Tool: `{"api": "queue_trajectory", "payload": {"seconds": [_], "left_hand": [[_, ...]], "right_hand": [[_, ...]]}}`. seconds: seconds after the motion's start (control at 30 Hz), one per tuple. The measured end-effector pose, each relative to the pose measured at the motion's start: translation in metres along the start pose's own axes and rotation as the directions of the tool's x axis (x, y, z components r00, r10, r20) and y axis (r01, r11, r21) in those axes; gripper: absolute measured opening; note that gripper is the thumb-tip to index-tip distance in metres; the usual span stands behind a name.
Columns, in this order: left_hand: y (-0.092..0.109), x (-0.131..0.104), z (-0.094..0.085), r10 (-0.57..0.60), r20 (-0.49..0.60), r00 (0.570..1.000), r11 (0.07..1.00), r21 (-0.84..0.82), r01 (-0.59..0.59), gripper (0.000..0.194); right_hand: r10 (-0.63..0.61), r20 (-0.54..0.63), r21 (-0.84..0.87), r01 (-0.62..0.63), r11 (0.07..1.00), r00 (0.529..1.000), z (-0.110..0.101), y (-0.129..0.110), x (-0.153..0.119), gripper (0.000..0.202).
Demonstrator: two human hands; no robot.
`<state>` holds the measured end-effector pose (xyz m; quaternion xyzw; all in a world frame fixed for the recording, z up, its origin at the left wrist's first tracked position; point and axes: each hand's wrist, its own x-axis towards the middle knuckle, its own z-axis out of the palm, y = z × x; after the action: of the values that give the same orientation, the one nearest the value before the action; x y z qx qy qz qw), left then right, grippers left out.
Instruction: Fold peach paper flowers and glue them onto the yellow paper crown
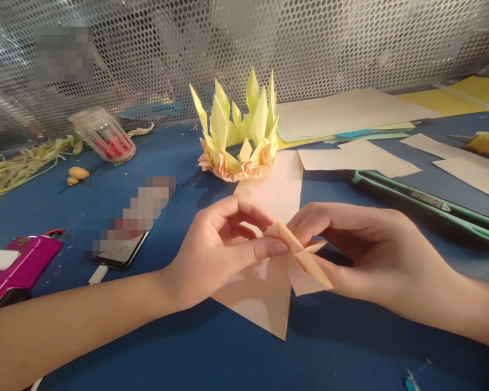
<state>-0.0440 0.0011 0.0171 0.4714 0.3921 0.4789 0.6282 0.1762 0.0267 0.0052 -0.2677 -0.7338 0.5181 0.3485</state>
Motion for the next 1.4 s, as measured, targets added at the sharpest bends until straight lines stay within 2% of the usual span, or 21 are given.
{"api": "queue_trajectory", "payload": {"seconds": [0.17, 0.33, 0.47, 0.53, 0.67, 0.77, 0.83, 1.0, 1.1, 1.17, 1.27, 1.4], "left_hand": [[0.000, 0.000, 0.000, -0.005, -0.033, 0.999, 0.999, 0.043, 0.006, 0.031], [0.000, 0.000, -0.001, 0.025, -0.040, 0.999, 0.999, 0.042, -0.024, 0.036], [0.001, -0.001, 0.000, 0.026, -0.008, 1.000, 0.995, 0.093, -0.025, 0.029], [0.001, -0.002, -0.001, 0.073, 0.006, 0.997, 0.987, 0.144, -0.073, 0.026], [0.000, -0.004, -0.001, 0.118, 0.053, 0.992, 0.973, 0.194, -0.127, 0.025], [-0.003, -0.006, -0.002, 0.129, 0.043, 0.991, 0.967, 0.215, -0.135, 0.028], [-0.005, -0.007, -0.003, 0.128, 0.036, 0.991, 0.960, 0.247, -0.133, 0.030], [-0.006, -0.008, -0.005, 0.069, 0.051, 0.996, 0.965, 0.250, -0.079, 0.027], [-0.002, -0.007, -0.004, 0.015, 0.071, 0.997, 0.991, 0.129, -0.024, 0.027], [0.000, -0.006, -0.003, -0.012, 0.081, 0.997, 0.997, 0.082, 0.006, 0.027], [0.002, -0.005, -0.003, -0.014, 0.071, 0.997, 0.994, 0.108, 0.006, 0.026], [0.001, -0.006, -0.004, -0.054, 0.066, 0.996, 0.988, 0.146, 0.044, 0.021]], "right_hand": [[-0.014, -0.032, -0.035, 0.013, 0.999, 0.999, 0.002, -0.003, 0.002, 0.007], [0.065, -0.105, -0.029, -0.068, 0.997, 0.992, 0.003, -0.009, 0.006, 0.017], [0.109, -0.093, 0.001, -0.109, 0.994, 0.990, 0.003, -0.011, 0.006, 0.018], [0.109, -0.086, -0.003, -0.110, 0.994, 0.990, 0.002, -0.011, 0.007, 0.017], [0.010, -0.127, -0.081, -0.021, 0.997, 0.992, 0.001, -0.010, 0.009, 0.014], [-0.083, -0.177, -0.156, 0.055, 0.986, 0.981, 0.000, -0.007, 0.008, 0.011], [-0.059, -0.170, -0.106, 0.041, 0.993, 0.984, 0.001, -0.005, 0.008, 0.013], [0.112, -0.065, 0.140, -0.102, 0.985, 0.992, 0.002, -0.003, 0.008, 0.038], [0.165, 0.006, 0.184, -0.163, 0.969, 0.986, 0.003, -0.006, 0.010, 0.028], [0.180, 0.007, 0.195, -0.178, 0.965, 0.984, 0.003, -0.009, 0.012, 0.022], [0.186, -0.025, 0.221, -0.176, 0.959, 0.982, 0.004, -0.011, 0.014, 0.018], [0.203, 0.017, 0.217, -0.202, 0.955, 0.979, 0.003, -0.012, 0.014, 0.023]]}}
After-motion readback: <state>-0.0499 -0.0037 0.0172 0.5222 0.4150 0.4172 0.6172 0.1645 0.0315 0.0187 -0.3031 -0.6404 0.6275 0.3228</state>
